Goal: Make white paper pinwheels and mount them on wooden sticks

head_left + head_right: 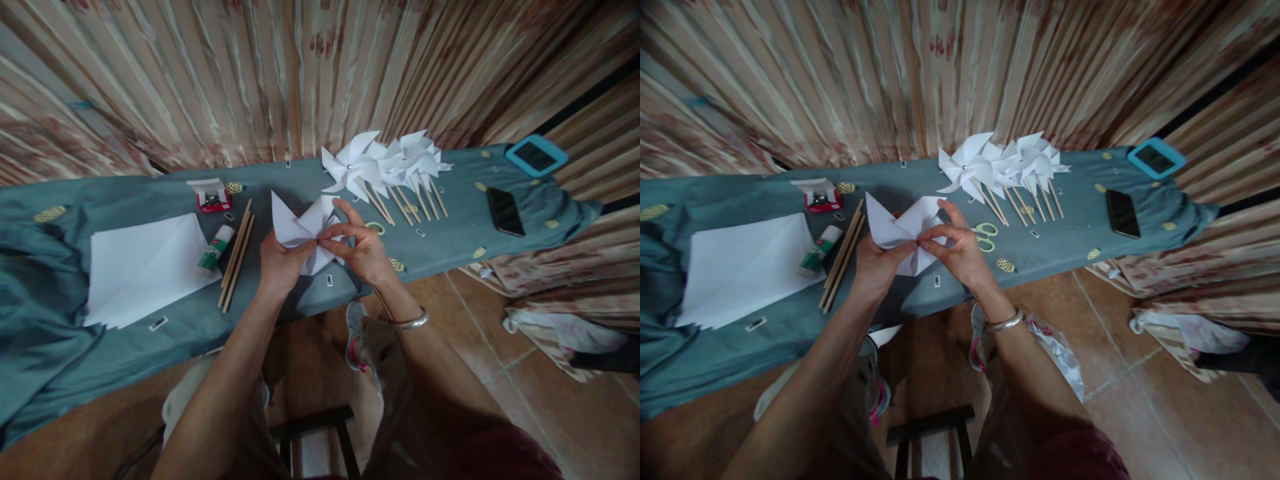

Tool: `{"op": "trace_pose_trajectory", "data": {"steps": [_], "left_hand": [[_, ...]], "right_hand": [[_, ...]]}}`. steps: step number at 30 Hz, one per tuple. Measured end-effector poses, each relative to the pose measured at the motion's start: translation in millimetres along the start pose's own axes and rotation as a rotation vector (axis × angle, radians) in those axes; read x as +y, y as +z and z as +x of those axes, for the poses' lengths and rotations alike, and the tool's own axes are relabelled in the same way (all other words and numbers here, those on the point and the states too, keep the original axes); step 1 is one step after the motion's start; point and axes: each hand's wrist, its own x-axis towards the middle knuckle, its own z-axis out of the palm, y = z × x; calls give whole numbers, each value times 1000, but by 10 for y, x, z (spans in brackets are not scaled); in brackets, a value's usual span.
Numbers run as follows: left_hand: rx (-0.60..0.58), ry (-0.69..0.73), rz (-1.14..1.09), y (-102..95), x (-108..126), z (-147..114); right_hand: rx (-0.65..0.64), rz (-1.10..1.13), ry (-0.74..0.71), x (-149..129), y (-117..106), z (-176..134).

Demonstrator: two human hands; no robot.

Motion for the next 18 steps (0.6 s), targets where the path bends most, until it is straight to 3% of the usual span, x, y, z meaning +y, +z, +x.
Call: {"op": "trace_pose_trajectory", "data": {"steps": [18], "left_hand": [[23,102,240,-19,100,-43]], "right_hand": [[47,-170,-62,44,90,-26]]}}
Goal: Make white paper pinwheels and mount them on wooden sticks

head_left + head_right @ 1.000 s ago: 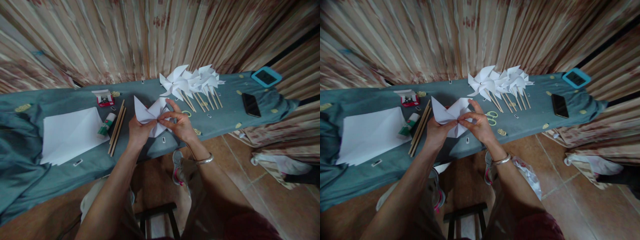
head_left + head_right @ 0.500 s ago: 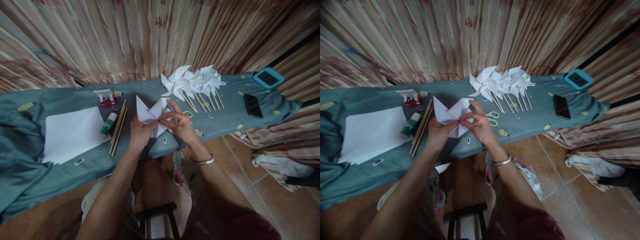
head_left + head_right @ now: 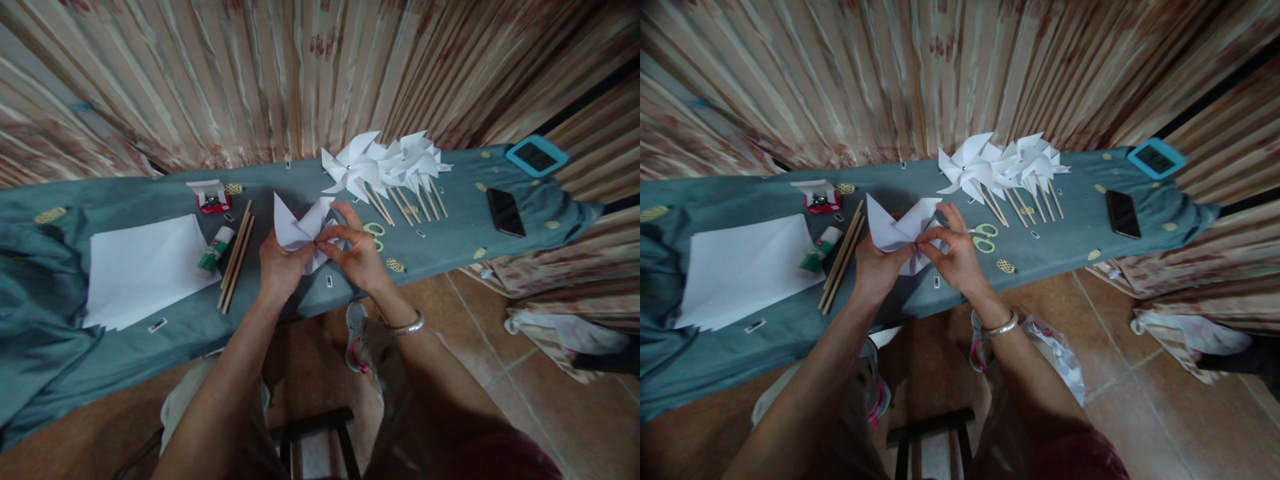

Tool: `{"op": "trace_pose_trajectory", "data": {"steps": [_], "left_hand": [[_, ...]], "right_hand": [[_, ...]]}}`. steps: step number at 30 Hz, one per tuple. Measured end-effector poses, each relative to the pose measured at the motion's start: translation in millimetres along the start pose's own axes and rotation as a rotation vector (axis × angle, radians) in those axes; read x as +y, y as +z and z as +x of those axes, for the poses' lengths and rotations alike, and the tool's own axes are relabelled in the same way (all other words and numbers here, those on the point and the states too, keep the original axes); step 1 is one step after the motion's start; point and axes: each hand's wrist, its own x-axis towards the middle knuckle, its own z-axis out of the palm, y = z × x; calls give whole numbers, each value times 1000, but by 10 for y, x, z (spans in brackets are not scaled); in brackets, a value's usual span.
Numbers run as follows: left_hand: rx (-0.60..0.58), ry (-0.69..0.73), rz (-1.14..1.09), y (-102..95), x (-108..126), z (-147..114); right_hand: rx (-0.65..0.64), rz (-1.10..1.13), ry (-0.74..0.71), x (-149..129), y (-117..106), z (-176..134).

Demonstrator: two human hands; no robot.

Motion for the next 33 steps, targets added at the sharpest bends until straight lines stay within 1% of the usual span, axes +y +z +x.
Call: {"op": "trace_pose_trajectory", "data": {"steps": [4,9,13,21,23,27,33], "left_hand": [[11,26,65,-13,35,-9],[18,9,95,-23,28,-12],[14,7,86,-32,7,-6],[4,20,43,-62,-6,3],[-3,25,44,-70,-8,7],[-30,23,15,-83,-36,17],[-46,0,-63,-99,-92,29]], "right_hand": [[29,-1,-1,41,52,-8],[26,22,27,75,84,-17],[21,43,49,50,92,-37],[96,58,67,68,127,-61],[78,96,79,77,125,-64],[0,147,97,60,98,-69],[42,161,105,59,79,-62]]}}
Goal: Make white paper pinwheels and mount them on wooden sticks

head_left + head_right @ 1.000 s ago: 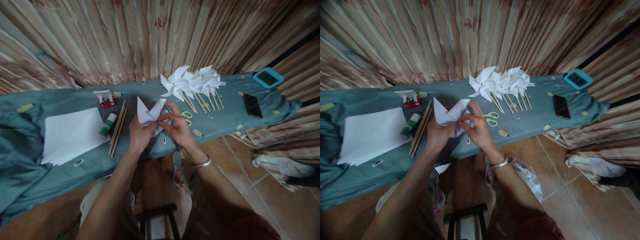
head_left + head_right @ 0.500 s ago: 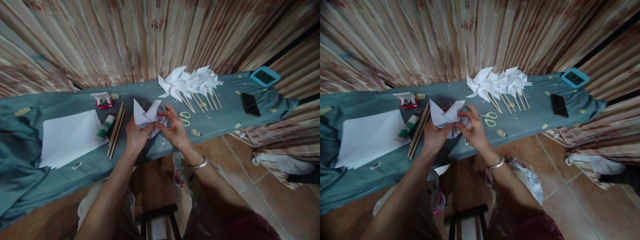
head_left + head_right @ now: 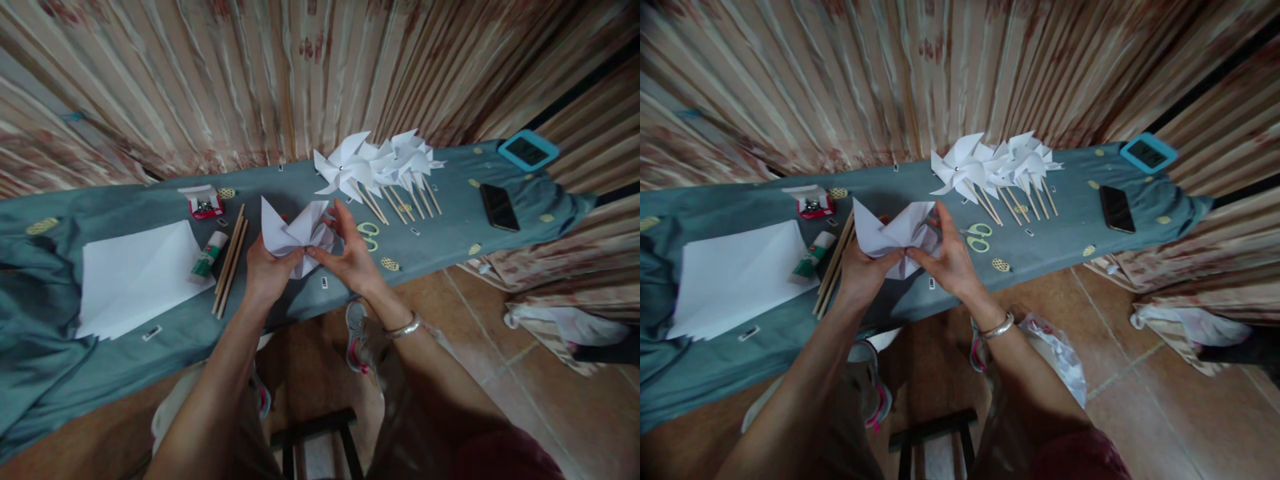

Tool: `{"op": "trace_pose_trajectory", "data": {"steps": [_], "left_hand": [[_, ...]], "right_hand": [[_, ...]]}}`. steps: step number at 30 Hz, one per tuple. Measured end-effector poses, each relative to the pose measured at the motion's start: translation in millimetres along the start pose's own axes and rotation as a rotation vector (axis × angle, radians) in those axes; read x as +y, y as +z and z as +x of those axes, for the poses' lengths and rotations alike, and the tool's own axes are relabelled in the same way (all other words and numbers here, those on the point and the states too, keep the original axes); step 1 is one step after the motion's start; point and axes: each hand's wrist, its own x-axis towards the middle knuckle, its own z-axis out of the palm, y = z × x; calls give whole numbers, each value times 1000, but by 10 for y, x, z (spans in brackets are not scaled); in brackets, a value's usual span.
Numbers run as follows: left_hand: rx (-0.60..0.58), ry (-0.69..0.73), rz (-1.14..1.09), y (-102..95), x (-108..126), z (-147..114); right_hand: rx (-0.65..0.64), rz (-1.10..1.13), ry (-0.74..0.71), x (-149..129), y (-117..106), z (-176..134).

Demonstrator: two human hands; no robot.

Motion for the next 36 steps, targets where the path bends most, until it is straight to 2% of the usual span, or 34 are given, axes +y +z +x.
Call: {"op": "trace_pose_trajectory", "data": {"steps": [6,16,36], "left_hand": [[0,-10,-7,-13,-12,-2],[5,-11,-7,-14,-17,-14],[49,-11,-19,25,-63,-23]], "right_hand": [[-44,69,80,31,12,-12],[-31,136,177,-52,2,-8],[-15,94,180,-43,43,-19]]}}
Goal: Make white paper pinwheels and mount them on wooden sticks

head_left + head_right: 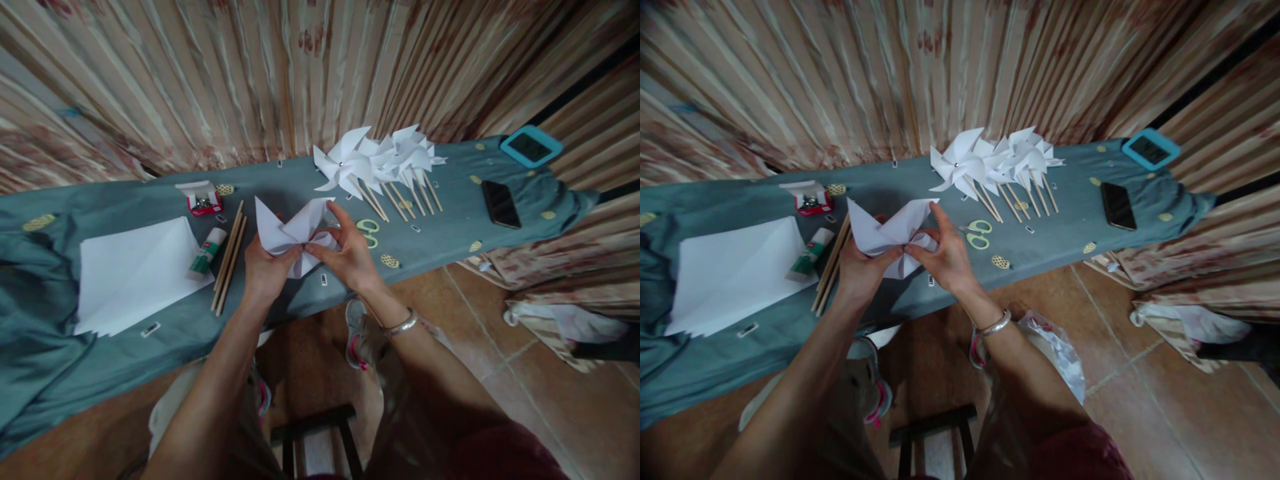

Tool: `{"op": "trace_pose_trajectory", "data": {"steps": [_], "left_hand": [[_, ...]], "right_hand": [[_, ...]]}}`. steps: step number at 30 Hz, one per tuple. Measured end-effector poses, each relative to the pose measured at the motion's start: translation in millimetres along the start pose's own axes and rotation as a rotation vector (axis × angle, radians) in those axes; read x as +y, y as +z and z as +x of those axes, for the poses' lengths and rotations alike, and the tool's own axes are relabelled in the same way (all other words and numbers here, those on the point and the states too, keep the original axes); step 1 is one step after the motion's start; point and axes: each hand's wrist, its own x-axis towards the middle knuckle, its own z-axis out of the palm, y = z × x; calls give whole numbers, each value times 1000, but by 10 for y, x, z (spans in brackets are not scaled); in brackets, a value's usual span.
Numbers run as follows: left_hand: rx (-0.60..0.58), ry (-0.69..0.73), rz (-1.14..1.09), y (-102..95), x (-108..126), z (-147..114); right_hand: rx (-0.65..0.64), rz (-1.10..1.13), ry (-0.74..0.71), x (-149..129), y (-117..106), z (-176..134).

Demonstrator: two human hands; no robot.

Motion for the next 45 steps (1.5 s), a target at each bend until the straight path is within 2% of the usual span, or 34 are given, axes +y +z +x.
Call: {"op": "trace_pose_trajectory", "data": {"steps": [18,28,33,45], "left_hand": [[-15,-26,-6,-58,9,-3],[21,37,158,-95,12,-9],[42,82,245,-100,93,-28],[15,48,132,-100,12,-8]], "right_hand": [[-90,157,67,85,40,37],[-8,144,97,120,131,41],[1,135,95,103,146,41],[-27,132,95,83,130,32]]}}
